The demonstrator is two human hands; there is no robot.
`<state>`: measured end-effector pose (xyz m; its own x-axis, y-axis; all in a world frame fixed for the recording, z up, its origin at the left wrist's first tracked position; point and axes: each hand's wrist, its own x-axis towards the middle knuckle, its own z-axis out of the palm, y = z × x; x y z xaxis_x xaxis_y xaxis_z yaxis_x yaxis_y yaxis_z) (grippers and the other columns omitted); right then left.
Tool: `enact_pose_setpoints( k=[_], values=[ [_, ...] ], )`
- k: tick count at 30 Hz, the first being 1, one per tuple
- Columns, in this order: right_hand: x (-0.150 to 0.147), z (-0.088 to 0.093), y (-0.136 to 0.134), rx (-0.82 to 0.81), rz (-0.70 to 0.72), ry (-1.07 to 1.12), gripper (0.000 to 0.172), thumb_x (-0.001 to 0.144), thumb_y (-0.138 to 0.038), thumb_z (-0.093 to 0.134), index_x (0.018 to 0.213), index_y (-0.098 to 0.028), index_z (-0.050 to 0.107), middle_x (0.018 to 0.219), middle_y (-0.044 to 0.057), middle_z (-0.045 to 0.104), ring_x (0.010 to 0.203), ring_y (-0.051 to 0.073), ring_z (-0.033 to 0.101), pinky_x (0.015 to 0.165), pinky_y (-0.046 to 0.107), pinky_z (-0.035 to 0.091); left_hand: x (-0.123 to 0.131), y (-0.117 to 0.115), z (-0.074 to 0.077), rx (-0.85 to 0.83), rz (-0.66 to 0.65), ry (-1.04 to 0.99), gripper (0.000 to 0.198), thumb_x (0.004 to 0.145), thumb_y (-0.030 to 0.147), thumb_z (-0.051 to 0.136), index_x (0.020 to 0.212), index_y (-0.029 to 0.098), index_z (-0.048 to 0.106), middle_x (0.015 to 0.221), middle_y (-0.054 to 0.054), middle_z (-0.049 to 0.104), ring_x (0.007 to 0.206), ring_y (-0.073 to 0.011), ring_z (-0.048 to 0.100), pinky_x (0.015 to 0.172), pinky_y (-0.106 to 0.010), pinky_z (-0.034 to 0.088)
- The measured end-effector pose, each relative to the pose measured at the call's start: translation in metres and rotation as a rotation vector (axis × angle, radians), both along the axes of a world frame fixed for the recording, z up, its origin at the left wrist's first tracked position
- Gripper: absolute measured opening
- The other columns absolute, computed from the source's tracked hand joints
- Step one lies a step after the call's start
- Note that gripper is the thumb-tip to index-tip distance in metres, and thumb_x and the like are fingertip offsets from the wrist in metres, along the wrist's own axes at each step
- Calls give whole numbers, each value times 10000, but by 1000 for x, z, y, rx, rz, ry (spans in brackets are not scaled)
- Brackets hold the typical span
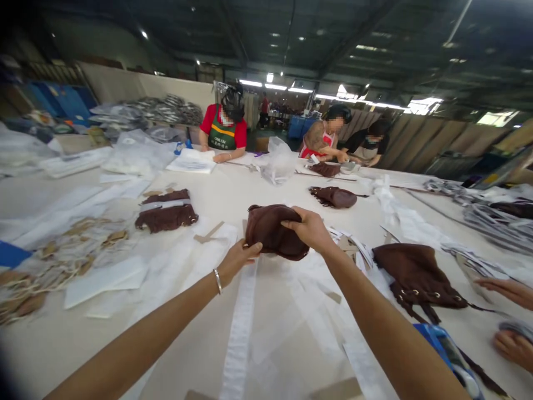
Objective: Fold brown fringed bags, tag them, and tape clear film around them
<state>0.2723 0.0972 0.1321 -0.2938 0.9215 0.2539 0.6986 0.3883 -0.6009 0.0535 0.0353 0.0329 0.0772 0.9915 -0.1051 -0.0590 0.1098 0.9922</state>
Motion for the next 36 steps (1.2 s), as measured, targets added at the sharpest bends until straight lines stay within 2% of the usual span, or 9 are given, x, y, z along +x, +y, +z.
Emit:
enact_pose_setpoints(
  k=[7, 11, 15, 19, 22, 25, 28, 31, 36],
  values=[
    [-14, 4, -48, 258, 123, -244, 219, 882, -362, 570, 1033, -231, 661, 844, 13, 707, 795, 192, 635, 715, 269, 431, -13, -9, 6, 137, 53, 68, 351, 751, 458, 692, 911, 145, 697, 841, -45, 719, 833, -238, 656, 704, -313, 534],
    [-16, -7, -71, 354, 133, -341, 296, 931, -351, 513, 1188, -245, 613, 983, 51, 714, 871, 207, 652, 760, 290, 451, -34, -20, 1, 148, 38, 69, 379, 746, 420, 698, 1026, 165, 676, 875, -21, 711, 757, -198, 649, 660, -289, 539],
    [-31, -65, -103, 362, 312, -381, 363, 951, -190, 437, 1290, -242, 554, 1249, 66, 636, 1089, 193, 614, 913, 305, 465, -48, -63, -40, 25, 62, 47, 418, 742, 416, 684, 1076, 170, 633, 892, -41, 708, 683, -189, 647, 578, -304, 552],
    [-52, -137, -134, 396, 467, -414, 418, 915, -93, 448, 1305, -204, 552, 1270, 102, 621, 1102, 214, 613, 910, 354, 511, -52, -112, -86, -149, 127, 32, 403, 755, 431, 666, 1036, 149, 601, 834, -76, 711, 660, -202, 670, 593, -352, 577],
    [-62, -156, -150, 436, 487, -400, 492, 892, -54, 435, 1357, -199, 502, 1313, 122, 586, 1149, 231, 587, 950, 394, 507, -57, -127, -97, -204, 152, 30, 400, 769, 416, 656, 1048, 139, 584, 874, -114, 716, 706, -231, 691, 644, -394, 584],
    [-60, -141, -160, 362, 421, -358, 616, 874, -55, 422, 1466, -199, 332, 1410, 131, 490, 1257, 231, 503, 1020, 418, 464, -64, -130, -87, -134, 185, 65, 596, 723, 347, 716, 1245, 164, 495, 1123, -146, 670, 850, -248, 689, 739, -402, 572],
    [-51, -120, -170, 243, 270, -304, 650, 895, -155, 461, 1500, -209, 229, 1441, 129, 440, 1300, 249, 447, 1043, 442, 439, -68, -137, -68, 84, 231, 287, 883, 747, 286, 697, 1476, 233, 201, 1325, -138, 556, 997, -235, 655, 881, -399, 520],
    [-43, -114, -174, 153, 157, -234, 569, 902, -227, 494, 1446, -272, 332, 1330, 96, 524, 1207, 247, 516, 977, 420, 481, -65, -147, -51, 236, 170, 568, 870, 830, 306, 606, 1517, 266, 75, 1368, -126, 524, 1045, -248, 635, 933, -408, 481],
    [-40, -119, -163, 66, 116, -111, 339, 878, -239, 523, 1214, -281, 550, 1049, 55, 596, 970, 221, 599, 811, 347, 524, -55, -153, -37, 282, 146, 822, 740, 889, 354, 528, 1514, 303, 134, 1242, -83, 624, 972, -252, 661, 861, -367, 505]
  ],
)
